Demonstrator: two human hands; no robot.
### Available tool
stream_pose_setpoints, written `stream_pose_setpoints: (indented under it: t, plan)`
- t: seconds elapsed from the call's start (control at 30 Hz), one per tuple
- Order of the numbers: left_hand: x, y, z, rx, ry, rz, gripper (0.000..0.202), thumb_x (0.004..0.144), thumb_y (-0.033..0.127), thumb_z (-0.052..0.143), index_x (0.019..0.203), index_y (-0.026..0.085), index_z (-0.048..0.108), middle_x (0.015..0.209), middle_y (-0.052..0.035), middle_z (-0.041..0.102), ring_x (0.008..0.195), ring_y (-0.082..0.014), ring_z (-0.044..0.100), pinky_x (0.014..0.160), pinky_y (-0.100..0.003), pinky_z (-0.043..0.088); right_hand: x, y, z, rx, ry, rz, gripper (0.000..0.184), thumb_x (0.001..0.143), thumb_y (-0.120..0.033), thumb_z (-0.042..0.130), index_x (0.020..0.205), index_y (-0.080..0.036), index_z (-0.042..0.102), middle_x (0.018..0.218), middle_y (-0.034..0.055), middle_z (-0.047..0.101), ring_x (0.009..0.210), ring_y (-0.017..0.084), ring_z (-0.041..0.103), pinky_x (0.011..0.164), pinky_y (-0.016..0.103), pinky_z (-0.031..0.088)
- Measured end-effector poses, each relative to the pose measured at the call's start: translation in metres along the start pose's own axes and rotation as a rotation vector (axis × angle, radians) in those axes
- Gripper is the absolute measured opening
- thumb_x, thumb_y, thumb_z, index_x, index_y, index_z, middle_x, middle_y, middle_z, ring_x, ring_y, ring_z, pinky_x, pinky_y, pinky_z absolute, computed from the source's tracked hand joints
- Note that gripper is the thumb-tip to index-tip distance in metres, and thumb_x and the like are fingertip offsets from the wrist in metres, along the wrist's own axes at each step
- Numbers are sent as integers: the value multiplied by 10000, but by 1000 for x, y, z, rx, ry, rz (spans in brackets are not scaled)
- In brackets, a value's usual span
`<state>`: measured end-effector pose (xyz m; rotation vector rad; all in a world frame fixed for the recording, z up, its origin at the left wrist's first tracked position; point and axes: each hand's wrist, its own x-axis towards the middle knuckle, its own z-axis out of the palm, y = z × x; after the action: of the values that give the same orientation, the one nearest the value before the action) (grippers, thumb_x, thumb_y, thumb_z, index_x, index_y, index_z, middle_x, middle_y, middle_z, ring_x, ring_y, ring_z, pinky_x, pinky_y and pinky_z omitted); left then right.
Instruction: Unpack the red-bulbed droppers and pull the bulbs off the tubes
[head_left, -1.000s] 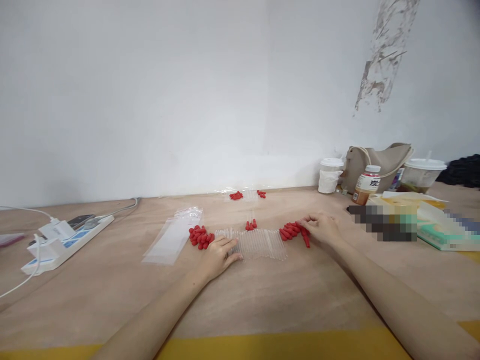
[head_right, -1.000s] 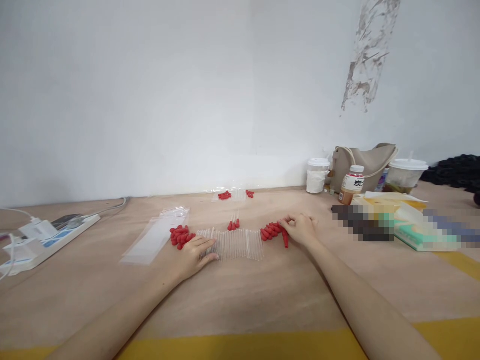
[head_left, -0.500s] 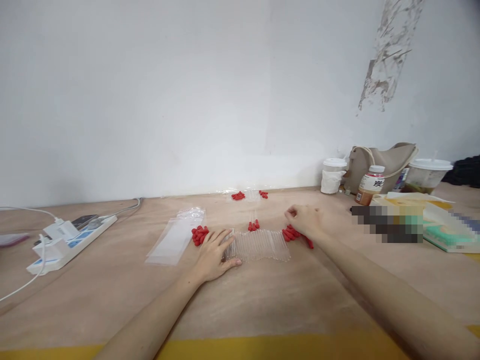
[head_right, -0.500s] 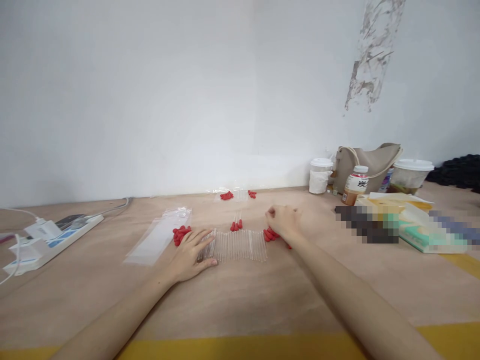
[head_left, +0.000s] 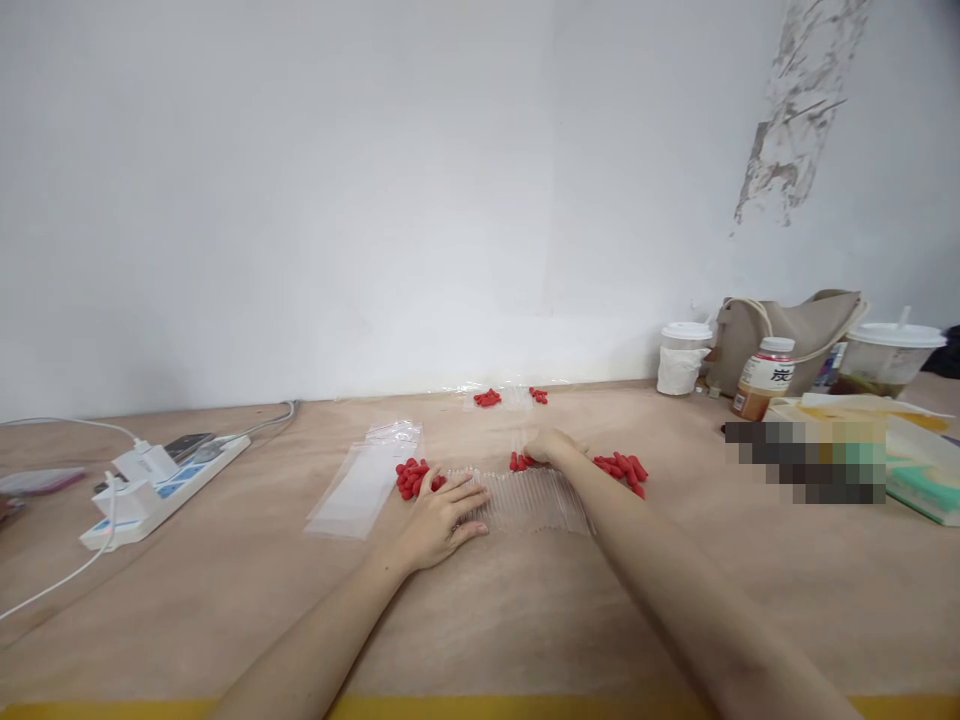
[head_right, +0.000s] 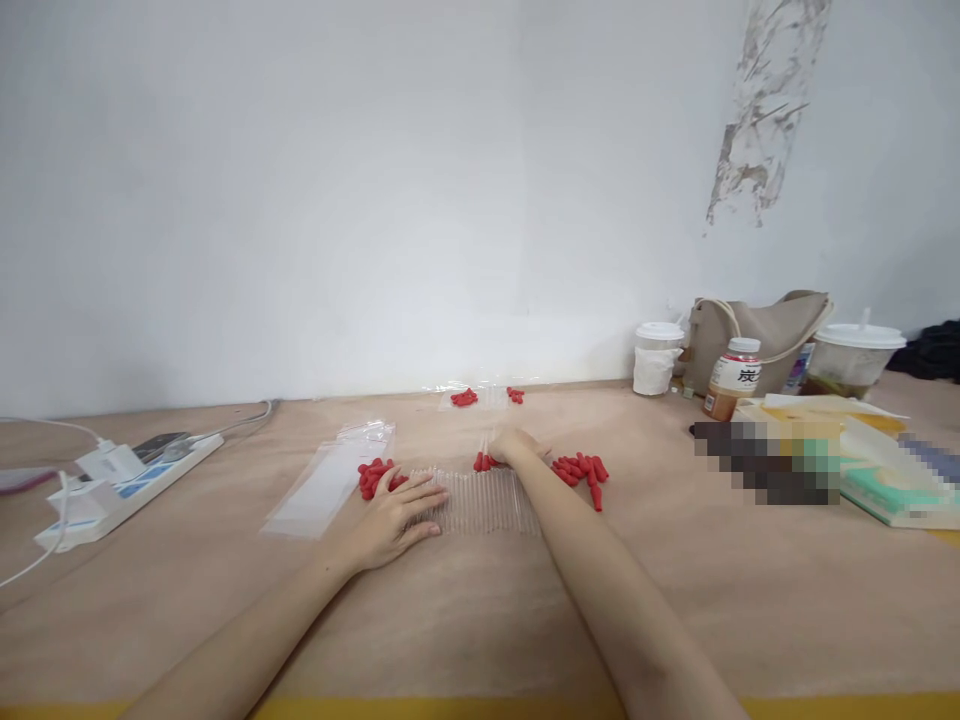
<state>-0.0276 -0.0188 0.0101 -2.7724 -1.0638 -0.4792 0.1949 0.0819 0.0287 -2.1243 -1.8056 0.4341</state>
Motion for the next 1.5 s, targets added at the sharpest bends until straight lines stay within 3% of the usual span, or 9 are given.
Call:
stream_pose_setpoints:
  t: [0.17,0.37,0.5,0.57,0.67,0.83,1.0,1.2,1.5]
  plan:
    - [-3,-1,3,48,106,-24,374,865,406,411,1209,271,464,1288,-66,461,1205,-230,380,1003,-499,167,-9,-3,-14,-40,-8,0,75,626,-223,601,637,-151,622,631,80,614,677,256,589,670,408,379]
    - [-3,2,6,65,260,-74,429,858,294,435,1276,216,372,1264,-96,450,1190,-221,374,1006,-472,209,-61,22,-40,-9,196,-319,185,828,-311,407,857,-201,553,842,32,625,825,179,547,778,326,313]
    - [-1,13,5,44,439,-81,482,839,263,460,1292,160,333,1262,-130,421,1190,-231,356,991,-434,263,-100,52,-22,-89,492,-745,180,826,-294,478,934,-169,550,857,53,621,834,180,510,767,322,270]
    - [0,20,4,42,504,-28,459,827,258,482,1265,174,374,1235,-122,447,1169,-232,378,969,-418,294,-113,64,-6,-113,614,-851,223,837,-256,469,1029,-175,548,850,62,616,812,177,496,754,326,259]
    - [1,33,3,53,494,66,357,818,264,503,1172,221,486,1113,-80,549,1073,-218,457,936,-415,311,-123,71,12,-62,701,-930,174,845,-224,461,939,-219,607,802,39,606,774,153,479,768,333,242]
    - [7,49,9,63,431,78,256,828,287,504,1067,225,573,888,-43,635,856,-181,522,851,-390,323,-125,65,20,15,710,-1015,148,824,-214,498,888,-247,628,779,7,600,754,131,472,770,336,233]
    - [11,50,17,80,446,106,156,841,224,484,900,210,628,689,-7,627,686,-142,489,757,-342,316,-125,61,20,-7,701,-1074,129,809,-269,536,896,-261,631,771,-1,599,751,127,468,793,346,227]
    - [8,51,16,72,412,115,173,833,198,462,810,200,633,611,-4,593,644,-137,480,739,-342,302,-127,62,18,-73,681,-1099,121,806,-254,534,752,-220,637,636,-17,573,701,114,463,831,372,207]
    - [6,54,11,35,367,98,196,838,188,434,790,198,624,617,-8,607,636,-142,482,729,-352,305,-130,66,15,-67,629,-1142,164,818,-216,485,754,-235,635,627,-18,575,719,119,456,847,388,193]
